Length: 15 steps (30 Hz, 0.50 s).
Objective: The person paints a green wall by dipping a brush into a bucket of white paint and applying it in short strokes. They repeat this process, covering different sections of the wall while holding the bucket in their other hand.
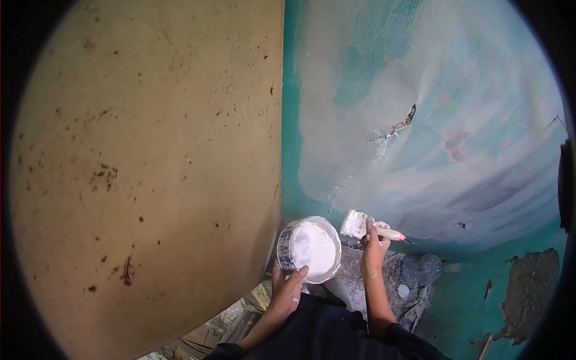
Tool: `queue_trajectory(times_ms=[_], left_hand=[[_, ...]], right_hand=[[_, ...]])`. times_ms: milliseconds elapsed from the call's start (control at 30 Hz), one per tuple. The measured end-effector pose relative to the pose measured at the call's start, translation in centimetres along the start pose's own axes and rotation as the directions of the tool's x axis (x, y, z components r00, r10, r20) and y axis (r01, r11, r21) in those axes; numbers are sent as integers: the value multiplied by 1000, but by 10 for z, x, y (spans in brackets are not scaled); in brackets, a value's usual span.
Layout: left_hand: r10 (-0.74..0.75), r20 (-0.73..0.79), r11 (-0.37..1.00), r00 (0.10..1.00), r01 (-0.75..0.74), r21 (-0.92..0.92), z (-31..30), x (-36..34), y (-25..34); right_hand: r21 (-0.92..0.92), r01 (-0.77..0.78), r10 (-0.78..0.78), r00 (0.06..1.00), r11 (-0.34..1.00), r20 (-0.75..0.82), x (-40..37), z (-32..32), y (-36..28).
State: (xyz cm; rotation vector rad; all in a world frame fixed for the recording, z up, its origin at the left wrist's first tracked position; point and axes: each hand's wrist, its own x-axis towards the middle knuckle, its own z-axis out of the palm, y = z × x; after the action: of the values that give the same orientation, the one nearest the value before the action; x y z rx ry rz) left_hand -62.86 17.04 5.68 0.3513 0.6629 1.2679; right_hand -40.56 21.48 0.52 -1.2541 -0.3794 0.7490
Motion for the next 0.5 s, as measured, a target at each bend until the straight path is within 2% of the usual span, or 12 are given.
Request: queue_trajectory(times_ms=[67, 133, 233, 333, 367, 400, 433, 467, 500], left_hand=[[-17, -9, 1000, 1000, 17, -4, -7, 2, 1], [-20, -60, 990, 998, 28, 141, -14, 0, -2], [-57, -122, 997, 991, 64, 53, -19, -3, -4], [-70, -193, 992, 979, 89, 92, -27, -8, -3], [-76, -183, 991, 980, 95, 96, -31, -7, -3], [-70, -200, 990, 977, 92, 106, -30, -10, -3], [-62, -209, 990, 976, 87, 114, -31, -11, -3], [-64, -206, 988, 976, 90, 122, -37, -13, -6], [-55, -198, 988, 979, 83, 133, -46, -15, -9]], right_hand=[[-28, -20, 20, 1000, 999, 13, 1, 5, 3], [-20, -41, 41, 999, 999, 17, 0, 9, 8], [-39, -64, 64, 998, 997, 18, 10, 14, 22], [-121, -29, 31, 999, 992, 18, 28, 13, 53], [-286, 176, -167, 984, 942, 58, 32, 22, 52], [-430, 355, -330, 934, 830, 134, 35, 30, 49], [-425, 425, -401, 904, 799, 148, 38, 39, 44], [-423, 421, -401, 905, 803, 139, 48, 43, 41], [-543, 633, -540, 767, 551, 346, 60, 44, 37]])
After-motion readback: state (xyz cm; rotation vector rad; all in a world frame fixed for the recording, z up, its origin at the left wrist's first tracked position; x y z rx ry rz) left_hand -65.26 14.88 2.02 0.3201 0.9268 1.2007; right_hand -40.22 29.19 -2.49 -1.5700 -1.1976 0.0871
